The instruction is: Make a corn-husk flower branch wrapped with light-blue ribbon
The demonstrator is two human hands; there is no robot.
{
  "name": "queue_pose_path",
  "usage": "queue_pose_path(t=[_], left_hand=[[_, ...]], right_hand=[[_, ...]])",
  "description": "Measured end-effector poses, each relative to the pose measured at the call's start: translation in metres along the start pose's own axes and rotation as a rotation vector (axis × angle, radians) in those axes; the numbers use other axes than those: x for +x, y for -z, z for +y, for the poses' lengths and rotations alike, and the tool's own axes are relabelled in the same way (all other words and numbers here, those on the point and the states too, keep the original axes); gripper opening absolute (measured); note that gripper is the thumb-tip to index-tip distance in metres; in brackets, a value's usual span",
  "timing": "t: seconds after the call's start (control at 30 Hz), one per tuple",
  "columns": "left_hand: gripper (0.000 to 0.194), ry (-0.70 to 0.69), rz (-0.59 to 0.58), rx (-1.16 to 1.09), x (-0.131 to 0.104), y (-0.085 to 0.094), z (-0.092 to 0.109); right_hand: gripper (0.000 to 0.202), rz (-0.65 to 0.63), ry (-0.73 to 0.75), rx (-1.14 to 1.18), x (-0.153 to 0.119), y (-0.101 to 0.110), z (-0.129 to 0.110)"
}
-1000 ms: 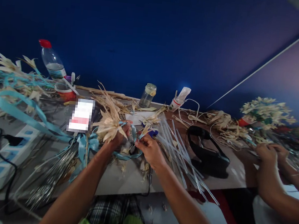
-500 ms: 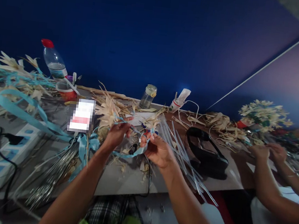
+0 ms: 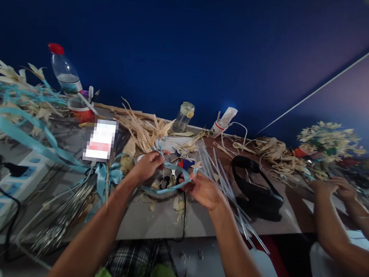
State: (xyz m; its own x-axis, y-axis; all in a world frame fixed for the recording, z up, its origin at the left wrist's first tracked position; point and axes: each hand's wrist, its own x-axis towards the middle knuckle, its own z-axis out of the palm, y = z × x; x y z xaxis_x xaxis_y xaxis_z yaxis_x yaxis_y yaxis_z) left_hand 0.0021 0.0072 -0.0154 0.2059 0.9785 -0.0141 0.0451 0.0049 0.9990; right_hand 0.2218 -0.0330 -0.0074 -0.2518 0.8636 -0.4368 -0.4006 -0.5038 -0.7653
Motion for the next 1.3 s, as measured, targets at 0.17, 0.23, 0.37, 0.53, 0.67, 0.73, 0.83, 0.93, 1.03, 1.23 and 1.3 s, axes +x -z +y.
queue_pose_path(t=[0.17, 0.23, 0.37, 0.53, 0.67, 0.73, 0.83, 0.93, 1.03, 1.23, 1.3], left_hand=[[0.037, 0.049, -0.008, 0.077, 0.004, -0.002, -0.008], [0.036, 0.060, -0.022, 0.076, 0.005, -0.003, -0.012], [0.036, 0.105, -0.042, 0.084, 0.007, -0.004, -0.018], [0.034, 0.156, -0.035, 0.126, 0.008, -0.002, -0.018], [0.032, 0.140, -0.020, 0.191, 0.007, 0.000, -0.015], [0.032, 0.157, -0.006, 0.206, 0.007, 0.001, -0.014], [0.034, 0.173, 0.004, 0.202, 0.006, 0.001, -0.014], [0.035, 0.185, 0.004, 0.203, 0.006, 0.001, -0.013], [0.035, 0.191, 0.007, 0.220, 0.005, 0.000, -0.011], [0.035, 0.203, -0.026, 0.256, 0.006, 0.001, -0.010], [0.035, 0.199, -0.035, 0.248, 0.007, 0.001, -0.010]], right_hand=[[0.021, 0.185, 0.340, -0.115, 0.001, -0.012, -0.009], [0.018, 0.144, 0.396, -0.170, 0.007, -0.026, -0.009], [0.020, 0.120, 0.436, -0.352, 0.030, -0.052, 0.003], [0.021, 0.161, 0.459, -0.512, 0.059, -0.053, 0.021], [0.020, 0.186, 0.481, -0.603, 0.069, -0.046, 0.027], [0.020, 0.194, 0.489, -0.651, 0.072, -0.044, 0.029], [0.020, 0.199, 0.508, -0.696, 0.074, -0.045, 0.029], [0.020, 0.205, 0.537, -0.739, 0.073, -0.046, 0.028], [0.020, 0.213, 0.565, -0.806, 0.071, -0.046, 0.027], [0.020, 0.252, 0.609, -0.867, 0.068, -0.046, 0.026], [0.020, 0.249, 0.619, -0.865, 0.068, -0.046, 0.025]])
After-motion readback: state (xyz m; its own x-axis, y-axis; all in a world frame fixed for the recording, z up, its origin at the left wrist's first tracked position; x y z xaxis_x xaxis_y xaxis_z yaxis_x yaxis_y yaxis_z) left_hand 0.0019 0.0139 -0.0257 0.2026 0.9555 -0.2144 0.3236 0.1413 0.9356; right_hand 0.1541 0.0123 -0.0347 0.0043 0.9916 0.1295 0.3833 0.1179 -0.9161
